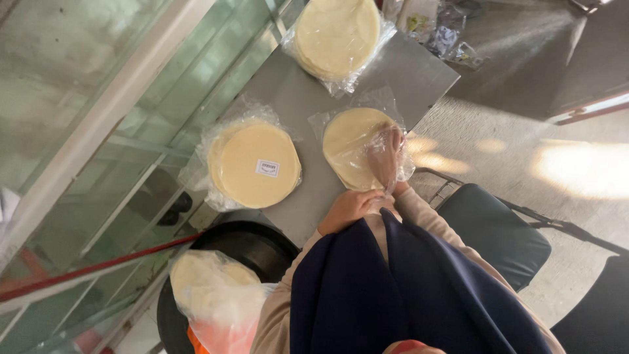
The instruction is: The person separates thin circular dough wrappers from a stack, folds them, and places them into plastic bags.
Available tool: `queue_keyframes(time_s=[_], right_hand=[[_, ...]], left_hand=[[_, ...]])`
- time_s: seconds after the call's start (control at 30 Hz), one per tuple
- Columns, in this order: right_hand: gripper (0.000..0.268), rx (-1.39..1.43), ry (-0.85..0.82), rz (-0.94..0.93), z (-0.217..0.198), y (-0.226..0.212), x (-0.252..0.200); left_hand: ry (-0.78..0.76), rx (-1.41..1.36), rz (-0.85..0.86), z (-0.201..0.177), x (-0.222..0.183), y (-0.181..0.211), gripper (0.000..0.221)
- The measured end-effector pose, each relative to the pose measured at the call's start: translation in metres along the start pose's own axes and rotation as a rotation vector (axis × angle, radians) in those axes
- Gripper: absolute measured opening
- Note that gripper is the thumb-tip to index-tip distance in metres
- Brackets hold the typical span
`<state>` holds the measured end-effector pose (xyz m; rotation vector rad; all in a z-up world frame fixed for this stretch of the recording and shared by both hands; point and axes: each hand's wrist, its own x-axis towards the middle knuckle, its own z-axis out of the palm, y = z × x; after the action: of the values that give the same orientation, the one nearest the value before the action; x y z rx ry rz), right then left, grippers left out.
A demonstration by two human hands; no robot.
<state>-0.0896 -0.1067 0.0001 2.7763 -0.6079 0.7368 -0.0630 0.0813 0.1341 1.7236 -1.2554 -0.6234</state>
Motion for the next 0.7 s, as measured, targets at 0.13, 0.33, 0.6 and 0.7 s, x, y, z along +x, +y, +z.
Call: queue_keyframes(time_s=[0.13, 0.33, 0.6, 0.7], right_hand=[[0.094, 0.414, -0.084, 0.199, -0.007, 0.022, 0.029], [0.072, 0.556, -0.223, 0.456, 0.018, 0.035, 0.034], [0.046, 0.697, 0.181, 0.158, 0.034, 0.045, 0.042], [0.031, 1.400, -0.108, 0.717, 0.036, 0.044, 0.062]], left_hand=[[-0.290, -0.066, -0.389, 0.002, -0.002, -0.026, 0.039], [0.712, 0.180, -0.394, 0.003, 0.015, -0.131, 0.044], [0.614, 0.135, -0.627, -0.006, 0.076, -0.182, 0.054], [0.663, -0.005, -0.583, -0.009, 0.086, -0.183, 0.043]])
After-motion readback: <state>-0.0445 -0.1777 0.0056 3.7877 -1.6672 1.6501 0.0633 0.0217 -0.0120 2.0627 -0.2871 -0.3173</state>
